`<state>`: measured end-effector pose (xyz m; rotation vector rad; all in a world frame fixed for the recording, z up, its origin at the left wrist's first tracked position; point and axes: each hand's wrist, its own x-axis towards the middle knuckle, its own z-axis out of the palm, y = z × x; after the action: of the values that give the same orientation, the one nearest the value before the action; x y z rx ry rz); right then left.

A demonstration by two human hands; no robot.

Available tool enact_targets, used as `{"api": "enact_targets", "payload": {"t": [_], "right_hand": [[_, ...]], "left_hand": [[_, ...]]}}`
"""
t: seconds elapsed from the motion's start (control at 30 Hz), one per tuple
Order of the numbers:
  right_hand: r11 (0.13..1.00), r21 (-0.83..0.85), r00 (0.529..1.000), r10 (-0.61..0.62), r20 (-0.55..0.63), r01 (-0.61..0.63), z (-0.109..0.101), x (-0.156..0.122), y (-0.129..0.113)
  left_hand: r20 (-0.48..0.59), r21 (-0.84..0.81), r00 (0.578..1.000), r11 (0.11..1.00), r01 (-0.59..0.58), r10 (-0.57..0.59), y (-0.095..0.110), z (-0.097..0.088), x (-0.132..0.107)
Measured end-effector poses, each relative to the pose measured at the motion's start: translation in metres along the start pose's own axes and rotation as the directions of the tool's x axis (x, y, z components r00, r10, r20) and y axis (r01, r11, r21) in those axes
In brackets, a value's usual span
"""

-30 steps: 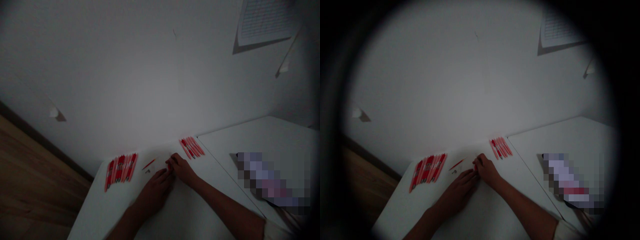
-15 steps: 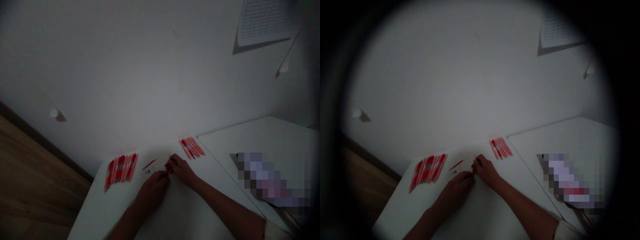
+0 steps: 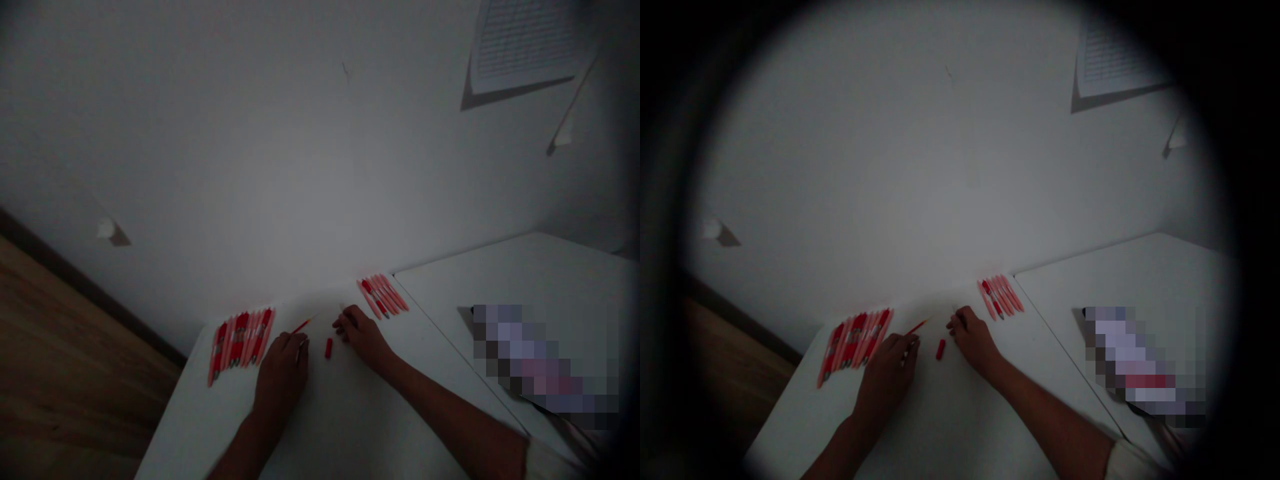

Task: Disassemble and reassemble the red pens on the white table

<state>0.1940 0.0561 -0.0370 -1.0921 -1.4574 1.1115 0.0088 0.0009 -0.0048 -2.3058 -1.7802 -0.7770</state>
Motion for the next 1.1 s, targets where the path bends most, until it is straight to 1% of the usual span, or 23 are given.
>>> {"api": "enact_targets", "payload": {"t": [0.13,0.23,0.37,0.6,0.87,1.1], "right_hand": [[0.996,-0.08,0.998,-0.051,-0.047,0.047,-0.0023,-0.0001,-0.0009],[0.992,-0.102,0.996,-0.073,-0.045,0.068,-0.0029,-0.0012,-0.0025],[0.992,-0.107,0.997,-0.076,-0.03,0.072,-0.0024,-0.0026,-0.0039],[0.99,-0.115,0.997,-0.081,-0.017,0.079,-0.0019,-0.0032,-0.0061],[0.992,-0.095,0.996,-0.087,-0.005,0.086,-0.0013,-0.0042,-0.0069],[0.991,-0.067,0.993,-0.113,0.013,0.114,0.0008,-0.0046,-0.0058]], "left_hand": [[0.045,0.082,0.999,0.997,0.016,-0.02,0.0002,0.0014,-0.0032],[0.072,0.109,0.997,0.994,0.024,-0.032,0.0012,0.0027,-0.004],[0.125,0.091,0.991,0.995,0.031,-0.042,0.0009,0.0048,-0.0036],[0.183,0.049,0.978,0.994,0.098,-0.105,0.0048,0.0043,-0.0044],[0.193,0.109,0.979,0.993,0.048,-0.069,0.0075,0.0008,-0.0048],[0.142,0.144,0.99,0.989,-0.023,0.002,0.0052,0.0016,-0.0063]]}}
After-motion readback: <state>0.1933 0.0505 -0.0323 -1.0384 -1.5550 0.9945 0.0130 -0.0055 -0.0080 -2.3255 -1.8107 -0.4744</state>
